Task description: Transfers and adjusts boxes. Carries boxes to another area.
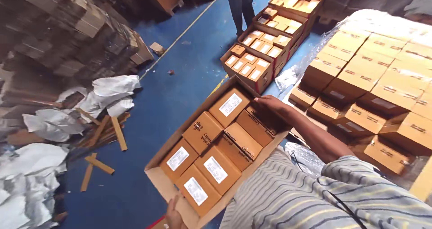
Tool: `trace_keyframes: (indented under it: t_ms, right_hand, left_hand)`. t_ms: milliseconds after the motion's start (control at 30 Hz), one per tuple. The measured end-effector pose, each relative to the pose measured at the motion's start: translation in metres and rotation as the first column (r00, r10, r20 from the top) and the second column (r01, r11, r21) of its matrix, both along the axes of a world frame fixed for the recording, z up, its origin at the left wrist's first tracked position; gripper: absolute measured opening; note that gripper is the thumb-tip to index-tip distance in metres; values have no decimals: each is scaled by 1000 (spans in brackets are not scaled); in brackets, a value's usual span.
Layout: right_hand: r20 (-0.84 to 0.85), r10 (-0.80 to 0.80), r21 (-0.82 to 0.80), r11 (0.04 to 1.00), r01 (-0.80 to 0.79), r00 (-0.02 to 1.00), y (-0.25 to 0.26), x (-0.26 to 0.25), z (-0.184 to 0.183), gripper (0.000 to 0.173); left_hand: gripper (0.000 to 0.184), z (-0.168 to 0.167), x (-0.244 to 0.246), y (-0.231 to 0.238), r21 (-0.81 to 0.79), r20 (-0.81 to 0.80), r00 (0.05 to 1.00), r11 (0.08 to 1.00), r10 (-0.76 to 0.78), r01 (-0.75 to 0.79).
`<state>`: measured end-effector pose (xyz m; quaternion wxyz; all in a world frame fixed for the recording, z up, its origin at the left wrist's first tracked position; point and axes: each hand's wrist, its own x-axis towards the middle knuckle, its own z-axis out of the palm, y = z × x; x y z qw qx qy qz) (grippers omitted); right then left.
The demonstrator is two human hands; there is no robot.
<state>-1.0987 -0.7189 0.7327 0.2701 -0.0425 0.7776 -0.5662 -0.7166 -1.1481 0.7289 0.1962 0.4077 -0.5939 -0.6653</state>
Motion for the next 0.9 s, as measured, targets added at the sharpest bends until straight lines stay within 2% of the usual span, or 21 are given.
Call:
trace_keyframes:
  t_ms: [67, 167, 267, 367, 500, 733, 900]
  right_hand:
    - [19, -50, 14, 999, 50, 999, -22, -35, 4, 48]
    - [38, -146, -1, 989, 146, 989, -41, -70, 14, 44]
    - [72, -271, -51, 960, 275, 960, -42, -98, 18, 38]
    - [75, -357, -21, 933, 359, 931, -33, -128, 5, 41]
    - [59, -460, -6, 887, 462, 886, -11, -174, -9, 41]
    - [85, -619, 27, 785, 619, 781, 47, -257, -7, 42]
    - [99, -733, 68, 680, 730, 673, 74, -266, -2, 44]
  left_hand:
    - [37, 12, -61, -36, 18, 0, 999, 999, -45, 45]
    - [34, 27, -139, -84, -77, 110, 985, 987, -132, 141]
    - [36, 27, -226, -124, -74, 125, 960, 963, -249, 260]
    - [40, 28, -316, -147, -26, 89, 923, 926, -374, 377]
    - [41, 27, -431, -141, 44, 79, 873, 877, -481, 479]
    - [41, 24, -609, -97, 97, 90, 763, 768, -640, 633]
    - [39, 23, -706, -67, 184, 80, 667, 669, -741, 720]
